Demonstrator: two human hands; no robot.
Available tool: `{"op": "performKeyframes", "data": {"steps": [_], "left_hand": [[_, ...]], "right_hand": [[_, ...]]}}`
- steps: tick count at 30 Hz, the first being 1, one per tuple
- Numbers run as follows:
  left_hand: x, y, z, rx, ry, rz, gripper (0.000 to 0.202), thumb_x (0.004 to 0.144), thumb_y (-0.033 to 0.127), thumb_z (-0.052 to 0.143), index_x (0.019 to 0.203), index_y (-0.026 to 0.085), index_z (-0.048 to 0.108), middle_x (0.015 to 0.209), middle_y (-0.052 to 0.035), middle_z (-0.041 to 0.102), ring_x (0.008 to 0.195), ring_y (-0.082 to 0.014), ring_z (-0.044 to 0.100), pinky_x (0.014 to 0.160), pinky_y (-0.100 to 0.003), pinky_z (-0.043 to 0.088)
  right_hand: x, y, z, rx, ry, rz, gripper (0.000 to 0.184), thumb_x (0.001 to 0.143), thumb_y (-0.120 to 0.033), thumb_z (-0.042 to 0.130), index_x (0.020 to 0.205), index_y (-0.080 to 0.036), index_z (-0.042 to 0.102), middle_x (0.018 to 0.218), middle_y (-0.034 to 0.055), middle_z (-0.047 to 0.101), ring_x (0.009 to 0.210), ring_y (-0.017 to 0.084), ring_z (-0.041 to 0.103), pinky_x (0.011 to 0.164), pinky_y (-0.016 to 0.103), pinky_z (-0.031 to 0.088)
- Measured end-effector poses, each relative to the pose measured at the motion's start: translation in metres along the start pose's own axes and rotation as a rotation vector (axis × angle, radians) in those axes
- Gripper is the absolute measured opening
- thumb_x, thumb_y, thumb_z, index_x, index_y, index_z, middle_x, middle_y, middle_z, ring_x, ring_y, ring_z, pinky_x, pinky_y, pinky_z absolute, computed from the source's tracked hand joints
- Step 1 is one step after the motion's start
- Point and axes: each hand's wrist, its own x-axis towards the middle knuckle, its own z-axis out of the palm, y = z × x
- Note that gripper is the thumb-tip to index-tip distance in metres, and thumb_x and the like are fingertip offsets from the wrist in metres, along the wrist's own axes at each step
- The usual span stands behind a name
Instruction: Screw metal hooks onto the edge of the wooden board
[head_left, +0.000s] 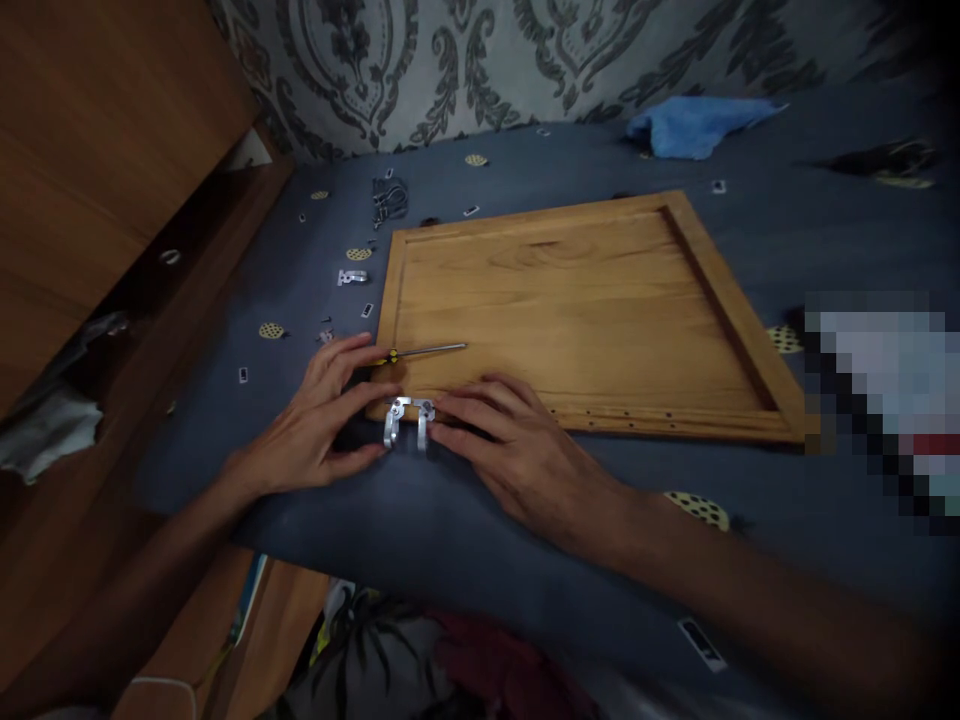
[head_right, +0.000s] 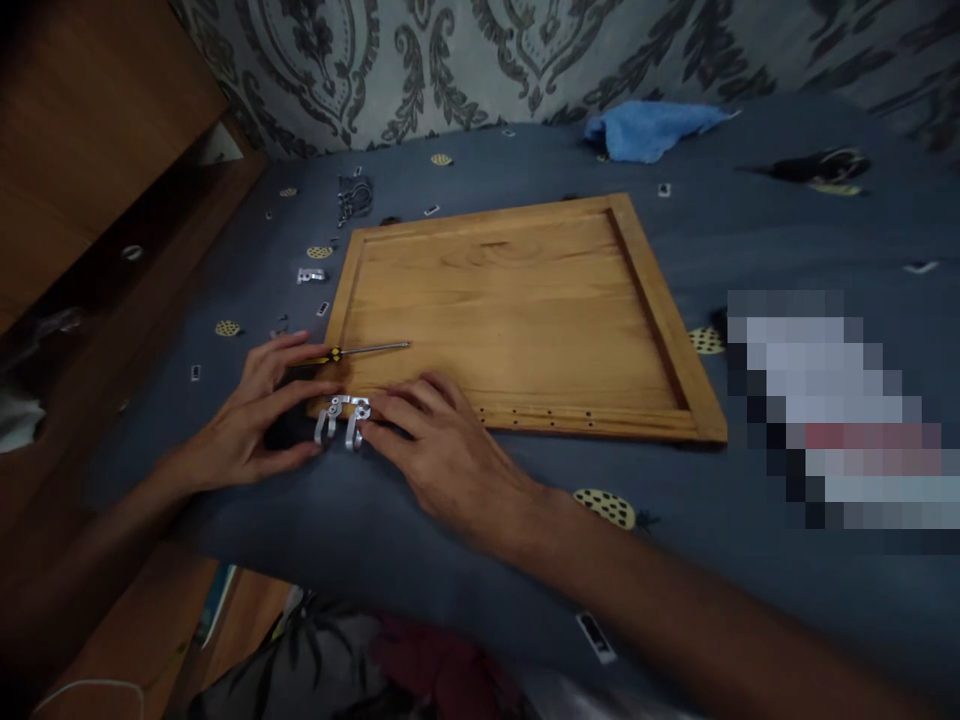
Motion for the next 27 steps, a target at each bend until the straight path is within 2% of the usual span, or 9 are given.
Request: {"op": "performKeyframes", "data": {"steps": [3,9,14,17,19,23,27], "left_hand": [[0.0011,-0.0019,0.0052,0.008,0.049,0.012,0.049,0.097,0.044,0.070,0.139,0.024,0.056,0.152,-0.0175,0.051,0.153,-0.0377,0.034,0.123,-0.066,0.034],[0.0004,-0.0049,0.0095,-0.022,0.093,0.015,0.040,0.099,0.042,0.069,0.134,0.025,0.060,0.147,-0.0158,0.056,0.149,-0.0353,0.038,0.118,-0.063,0.042],[0.0002,-0.0031,0.0073,0.003,0.081,0.004,0.040,0.095,0.041,0.074,0.130,0.024,0.063,0.147,-0.0159,0.057,0.151,-0.0376,0.038,0.124,-0.069,0.031],[0.0009,-0.0012,0.0049,0.019,0.064,0.003,0.052,0.091,0.053,0.076,0.131,0.023,0.063,0.148,-0.0178,0.056,0.151,-0.0398,0.037,0.125,-0.072,0.025],[0.0017,0.0000,0.0041,0.016,0.060,0.010,0.056,0.091,0.058,0.074,0.133,0.022,0.062,0.148,-0.0185,0.055,0.151,-0.0399,0.037,0.125,-0.072,0.024],[0.0028,0.0014,0.0058,-0.001,0.085,0.003,0.048,0.095,0.053,0.071,0.131,0.023,0.063,0.147,-0.0163,0.057,0.151,-0.0371,0.038,0.126,-0.068,0.028],[0.0021,0.0010,0.0059,-0.019,0.098,-0.008,0.049,0.093,0.057,0.071,0.130,0.026,0.064,0.146,-0.0146,0.058,0.150,-0.0370,0.038,0.125,-0.066,0.031]], "right_hand": [[-0.0001,-0.0002,-0.0014,-0.011,0.006,0.001,0.032,0.098,-0.003,0.050,0.117,-0.014,0.073,0.124,0.0140,0.076,0.117,0.027,0.063,0.103,0.048,0.053],[-0.0004,-0.0008,-0.0023,-0.019,-0.013,0.011,0.031,0.099,-0.005,0.051,0.119,-0.016,0.073,0.125,0.0127,0.076,0.118,0.027,0.063,0.105,0.047,0.052],[-0.0017,-0.0001,0.0000,-0.005,-0.011,0.012,0.034,0.095,-0.003,0.055,0.121,-0.015,0.072,0.126,0.0134,0.076,0.119,0.028,0.063,0.104,0.049,0.051],[-0.0010,-0.0004,0.0007,-0.004,-0.013,0.014,0.036,0.093,-0.002,0.056,0.122,-0.016,0.072,0.125,0.0133,0.076,0.120,0.028,0.062,0.105,0.050,0.051],[-0.0001,-0.0007,0.0008,-0.010,-0.001,0.008,0.033,0.094,-0.002,0.055,0.119,-0.015,0.072,0.124,0.0130,0.076,0.118,0.027,0.063,0.104,0.048,0.052],[0.0003,-0.0005,0.0002,-0.019,-0.003,0.010,0.034,0.095,-0.002,0.053,0.119,-0.017,0.072,0.125,0.0119,0.076,0.118,0.027,0.064,0.104,0.048,0.052],[-0.0009,-0.0003,-0.0015,-0.012,-0.012,0.012,0.034,0.095,-0.002,0.054,0.120,-0.015,0.072,0.127,0.0133,0.075,0.119,0.027,0.063,0.105,0.048,0.052]]}}
